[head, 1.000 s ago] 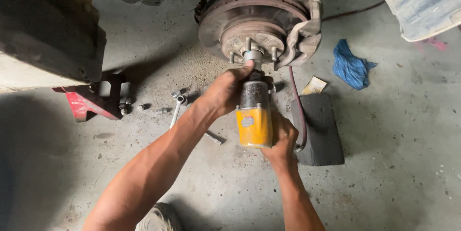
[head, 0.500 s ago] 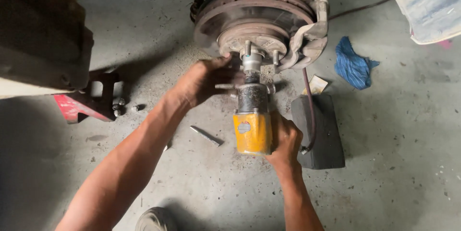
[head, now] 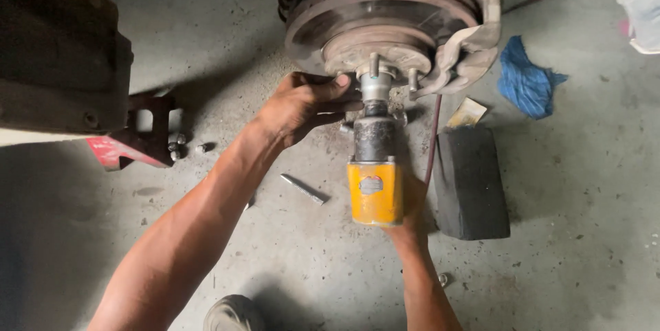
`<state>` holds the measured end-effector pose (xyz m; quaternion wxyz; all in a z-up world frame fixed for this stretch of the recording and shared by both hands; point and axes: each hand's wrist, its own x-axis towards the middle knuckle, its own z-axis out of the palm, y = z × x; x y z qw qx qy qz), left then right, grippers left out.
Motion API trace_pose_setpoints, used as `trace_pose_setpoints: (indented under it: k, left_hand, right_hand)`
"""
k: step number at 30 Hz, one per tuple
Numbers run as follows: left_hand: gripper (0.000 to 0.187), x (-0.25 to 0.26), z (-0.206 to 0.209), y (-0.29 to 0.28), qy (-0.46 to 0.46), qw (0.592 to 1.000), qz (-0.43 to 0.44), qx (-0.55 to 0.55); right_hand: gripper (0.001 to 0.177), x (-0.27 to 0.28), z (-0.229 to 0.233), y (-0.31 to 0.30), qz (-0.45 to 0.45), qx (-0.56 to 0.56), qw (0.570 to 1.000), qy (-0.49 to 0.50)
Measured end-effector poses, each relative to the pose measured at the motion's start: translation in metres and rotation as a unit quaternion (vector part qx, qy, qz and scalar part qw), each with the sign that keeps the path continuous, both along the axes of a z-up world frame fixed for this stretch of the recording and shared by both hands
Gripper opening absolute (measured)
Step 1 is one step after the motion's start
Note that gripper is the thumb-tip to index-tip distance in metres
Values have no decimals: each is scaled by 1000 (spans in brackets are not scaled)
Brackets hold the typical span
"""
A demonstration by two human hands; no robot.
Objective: Replacing or repairing brake system components on a vehicle hub.
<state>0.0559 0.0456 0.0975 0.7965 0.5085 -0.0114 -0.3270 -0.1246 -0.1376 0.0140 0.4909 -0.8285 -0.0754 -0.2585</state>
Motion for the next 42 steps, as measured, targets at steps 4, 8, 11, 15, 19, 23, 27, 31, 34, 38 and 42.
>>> trace_pose_setpoints:
  k: [4,8,11,15,19,23,27,31,34,38,42]
  left_hand:
    - [62,1,-5,1,6,1000,-1,-21]
    - [59,2,-5,-1,4,998,-1,-70]
    - [58,-5,-3,1,18,997,-11,-77]
    - [55,11,-1,-6,54,994,-70,-67]
    - [47,15,-18,-28,101,989,-98,-49]
    - [45,16,-17,-37,146,976,-120,-111]
    - [48,13,-20,-42,162,978,-71,-112]
    - [46,8,-21,-44,158,970,-73,-169]
    - [48,8,-26,-41,135,964,-89,-209]
    - [54,3,-25,-45,140,966,-84,-203]
    - [47,3,-60,-49,167,919,-138,-329]
  right_hand:
    - [26,1,-29,-4,-26,-71,997,-1]
    - [30,-4,-60,-5,-86,-119,989,11]
    - [28,-10,-49,8,-71,-110,991,4]
    - [25,5,-26,13,-39,-13,999,4]
    - [29,3,-8,6,-40,-37,998,-34]
    - [29,5,13,12,-62,-62,996,-17]
    - [35,4,-20,13,-49,-137,989,24]
    - [26,-12,-95,10,-31,238,957,162]
    - [28,-15,-133,14,-8,476,848,232]
    - [58,-23,-158,14,129,725,620,272]
    - [84,-29,-180,12,226,850,384,282]
